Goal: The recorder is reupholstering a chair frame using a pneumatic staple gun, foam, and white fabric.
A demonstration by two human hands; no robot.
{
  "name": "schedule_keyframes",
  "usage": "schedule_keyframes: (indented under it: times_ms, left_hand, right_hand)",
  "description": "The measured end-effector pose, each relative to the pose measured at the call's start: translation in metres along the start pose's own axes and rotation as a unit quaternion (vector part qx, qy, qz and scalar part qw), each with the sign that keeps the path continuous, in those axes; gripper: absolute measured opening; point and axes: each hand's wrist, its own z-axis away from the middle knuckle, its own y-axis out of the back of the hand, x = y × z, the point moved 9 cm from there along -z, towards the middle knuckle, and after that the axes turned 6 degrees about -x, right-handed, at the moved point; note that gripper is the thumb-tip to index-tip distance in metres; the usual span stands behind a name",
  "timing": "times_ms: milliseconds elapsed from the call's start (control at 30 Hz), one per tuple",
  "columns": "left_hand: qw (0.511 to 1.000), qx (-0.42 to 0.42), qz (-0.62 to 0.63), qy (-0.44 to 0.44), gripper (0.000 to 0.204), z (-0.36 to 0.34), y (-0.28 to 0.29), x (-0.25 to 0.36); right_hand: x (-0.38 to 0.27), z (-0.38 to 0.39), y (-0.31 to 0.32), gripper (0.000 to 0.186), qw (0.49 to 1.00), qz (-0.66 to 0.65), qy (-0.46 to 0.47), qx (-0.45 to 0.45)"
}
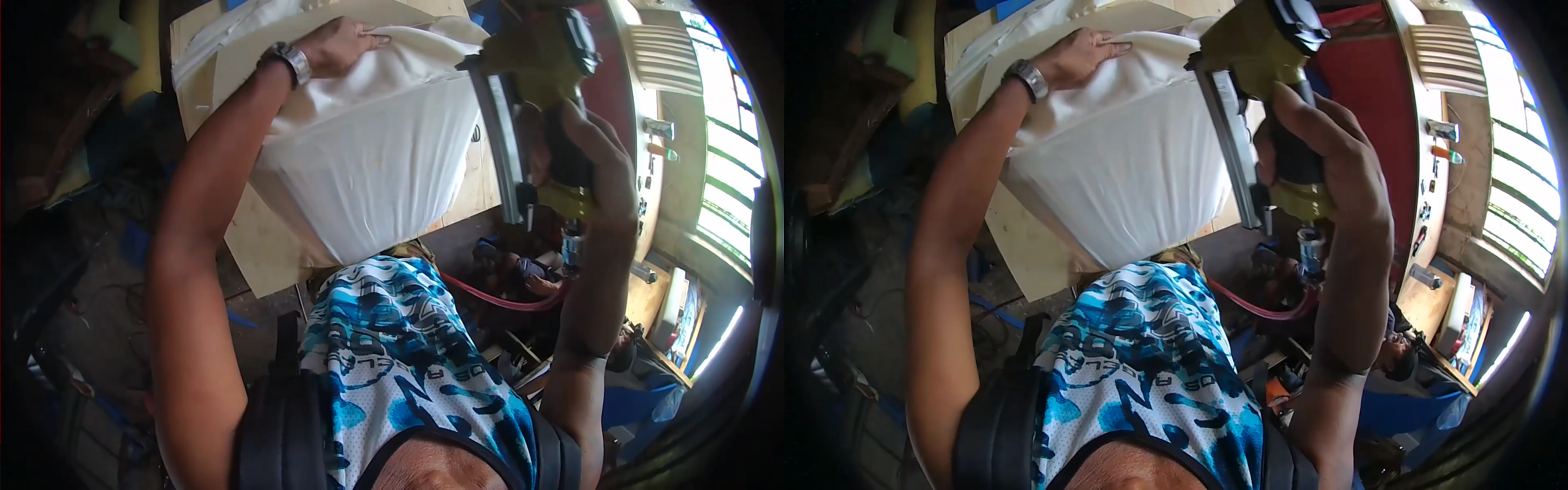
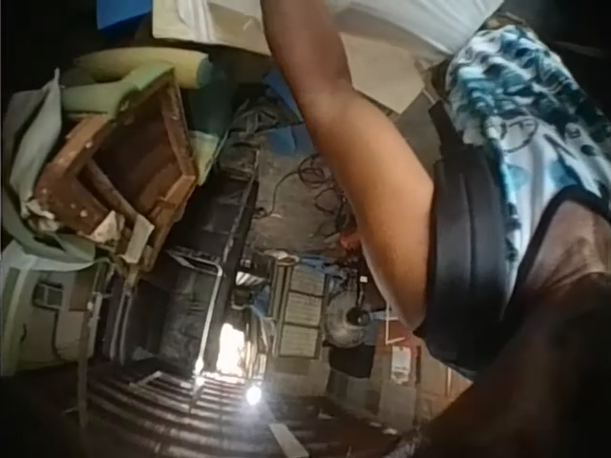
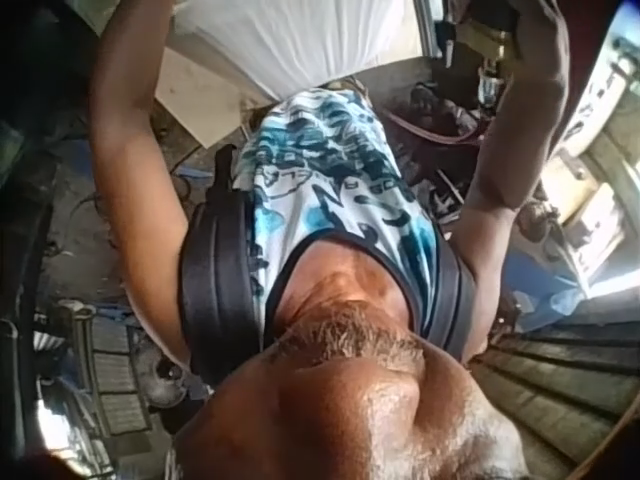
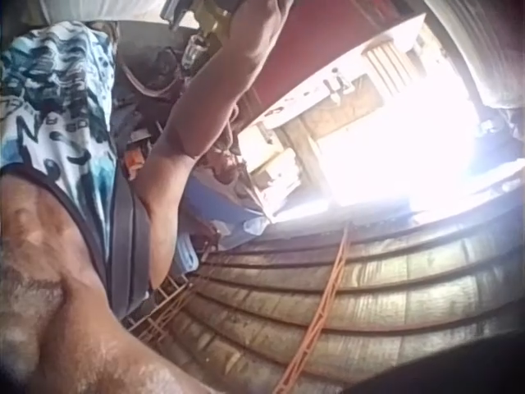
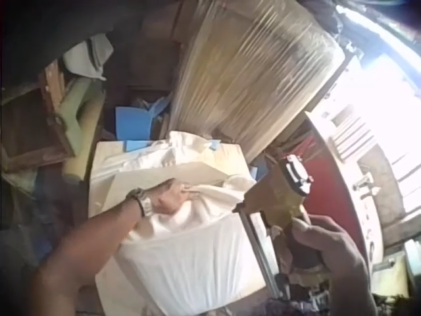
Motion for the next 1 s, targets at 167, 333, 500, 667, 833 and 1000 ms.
schedule_keyframes:
  times_ms: [167, 333, 500, 667, 833, 1000]
  left_hand:
    - [0.744, 0.046, -0.656, -0.12, 0.049, 0.005, -0.037, 0.021]
    - [0.81, 0.023, -0.579, -0.09, 0.045, -0.001, -0.04, 0.002]
    - [0.795, 0.131, -0.571, -0.154, 0.043, 0.004, -0.036, 0.011]
    - [0.851, 0.122, -0.479, -0.178, 0.046, 0.006, -0.034, 0.016]
    - [0.904, 0.053, -0.415, -0.087, 0.041, -0.01, -0.035, 0.01]
    - [0.954, 0.131, -0.234, -0.134, 0.041, -0.011, -0.021, 0.013]
  right_hand:
    - [0.005, -0.02, -0.006, 0.049, 0.99, 0.12, -0.067, 0.023]
    - [0.007, -0.033, -0.014, 0.061, 0.977, 0.195, -0.086, 0.021]
    - [0.019, -0.039, -0.013, 0.06, 0.974, 0.191, -0.119, 0.032]
    - [0.024, -0.052, -0.018, 0.057, 0.966, 0.233, -0.113, 0.005]
    - [0.023, -0.05, -0.022, 0.056, 0.962, 0.24, -0.127, 0.016]
    - [0.015, -0.045, -0.041, 0.06, 0.967, 0.233, -0.104, -0.008]
